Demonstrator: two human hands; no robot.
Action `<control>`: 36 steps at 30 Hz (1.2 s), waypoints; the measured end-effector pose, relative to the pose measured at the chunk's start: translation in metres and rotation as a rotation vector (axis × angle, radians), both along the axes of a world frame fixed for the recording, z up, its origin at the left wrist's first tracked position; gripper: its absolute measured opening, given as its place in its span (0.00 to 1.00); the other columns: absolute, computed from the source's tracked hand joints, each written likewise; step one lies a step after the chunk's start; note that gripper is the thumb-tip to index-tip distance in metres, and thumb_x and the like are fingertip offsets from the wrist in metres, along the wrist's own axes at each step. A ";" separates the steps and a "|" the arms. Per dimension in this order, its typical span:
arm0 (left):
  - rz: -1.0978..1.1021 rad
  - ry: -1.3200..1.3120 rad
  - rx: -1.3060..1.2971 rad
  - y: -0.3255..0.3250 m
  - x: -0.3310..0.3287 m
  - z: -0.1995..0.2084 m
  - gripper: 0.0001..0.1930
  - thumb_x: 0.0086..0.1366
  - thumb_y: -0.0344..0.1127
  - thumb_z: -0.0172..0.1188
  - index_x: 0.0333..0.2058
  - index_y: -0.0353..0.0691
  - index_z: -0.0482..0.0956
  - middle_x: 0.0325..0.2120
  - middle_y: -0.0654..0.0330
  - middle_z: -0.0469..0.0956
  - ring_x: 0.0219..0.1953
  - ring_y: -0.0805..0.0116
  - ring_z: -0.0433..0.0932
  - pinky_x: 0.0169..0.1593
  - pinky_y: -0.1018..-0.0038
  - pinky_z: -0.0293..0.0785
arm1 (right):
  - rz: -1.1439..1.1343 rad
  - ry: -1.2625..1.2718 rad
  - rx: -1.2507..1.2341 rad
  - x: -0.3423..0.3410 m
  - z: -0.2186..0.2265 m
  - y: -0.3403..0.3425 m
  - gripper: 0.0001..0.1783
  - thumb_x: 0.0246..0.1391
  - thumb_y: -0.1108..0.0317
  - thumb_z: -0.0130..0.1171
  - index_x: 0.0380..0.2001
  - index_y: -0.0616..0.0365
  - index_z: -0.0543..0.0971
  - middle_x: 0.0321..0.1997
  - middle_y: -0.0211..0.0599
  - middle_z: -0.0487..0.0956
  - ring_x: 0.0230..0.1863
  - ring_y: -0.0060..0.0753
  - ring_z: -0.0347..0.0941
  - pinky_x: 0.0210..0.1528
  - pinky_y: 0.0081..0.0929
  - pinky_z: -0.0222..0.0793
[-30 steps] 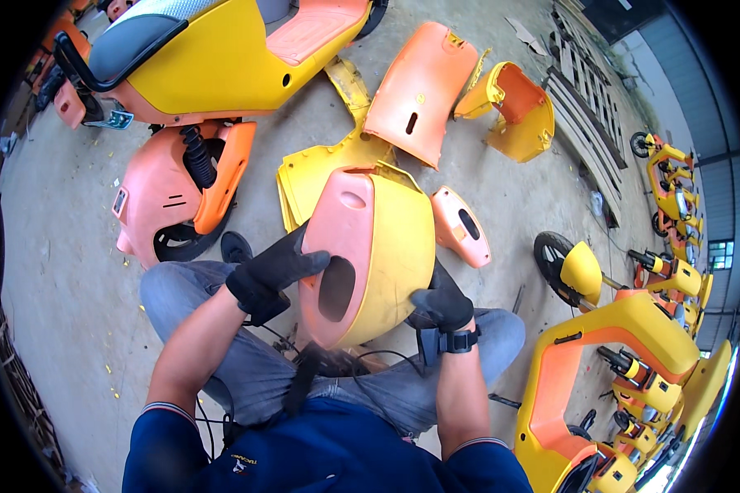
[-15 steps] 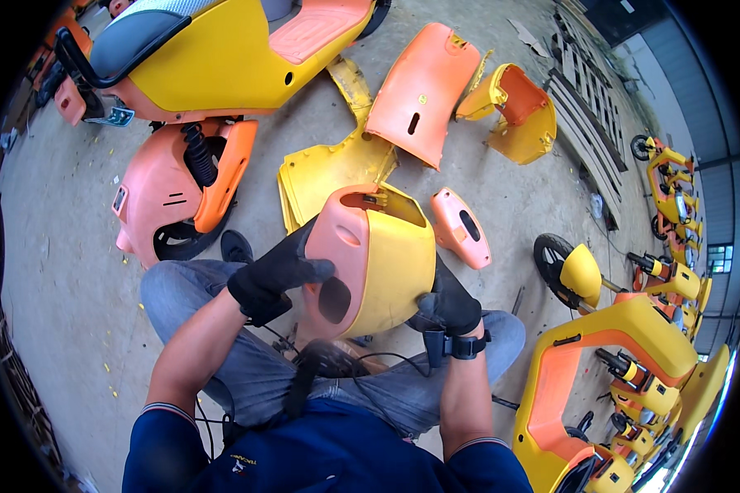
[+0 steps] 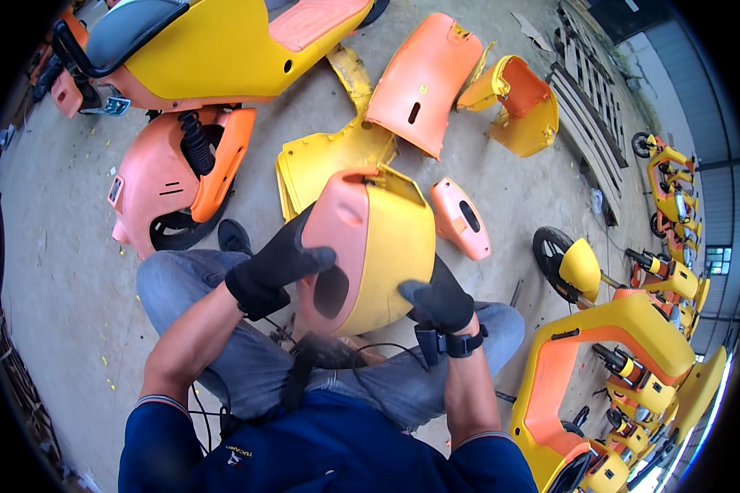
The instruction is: The person is sitting on the floor assembling scooter body panels. They use a screwdriver to tighten screws into an orange plastic panel, then pick up a yellow and pink panel to inspect it and mark a spot with a pen.
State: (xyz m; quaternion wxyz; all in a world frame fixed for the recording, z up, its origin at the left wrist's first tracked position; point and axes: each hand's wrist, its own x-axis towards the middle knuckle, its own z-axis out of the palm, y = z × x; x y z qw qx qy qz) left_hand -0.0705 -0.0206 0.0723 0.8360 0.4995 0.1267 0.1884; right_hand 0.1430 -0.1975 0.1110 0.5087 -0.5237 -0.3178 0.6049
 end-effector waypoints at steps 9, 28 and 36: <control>0.007 -0.011 -0.583 0.020 0.001 -0.039 0.30 0.72 0.55 0.52 0.62 0.38 0.66 0.52 0.58 0.77 0.50 0.70 0.78 0.57 0.72 0.75 | -0.059 0.062 0.037 0.010 -0.038 0.016 0.30 0.72 0.53 0.39 0.69 0.61 0.58 0.69 0.36 0.65 0.66 0.31 0.63 0.68 0.30 0.58; 0.220 -0.167 -0.595 0.000 0.015 -0.052 0.27 0.72 0.42 0.56 0.64 0.42 0.60 0.52 0.57 0.72 0.53 0.68 0.74 0.56 0.70 0.73 | -0.344 -0.196 0.186 -0.037 -0.042 0.028 0.24 0.69 0.65 0.46 0.64 0.66 0.64 0.61 0.45 0.73 0.60 0.36 0.70 0.62 0.31 0.66; 0.308 -0.214 -0.577 -0.007 0.021 -0.047 0.27 0.71 0.41 0.57 0.64 0.43 0.60 0.51 0.58 0.72 0.52 0.69 0.74 0.54 0.71 0.74 | -0.417 -0.747 0.231 -0.042 -0.067 0.013 0.20 0.70 0.67 0.44 0.59 0.67 0.68 0.56 0.45 0.76 0.55 0.36 0.73 0.58 0.30 0.68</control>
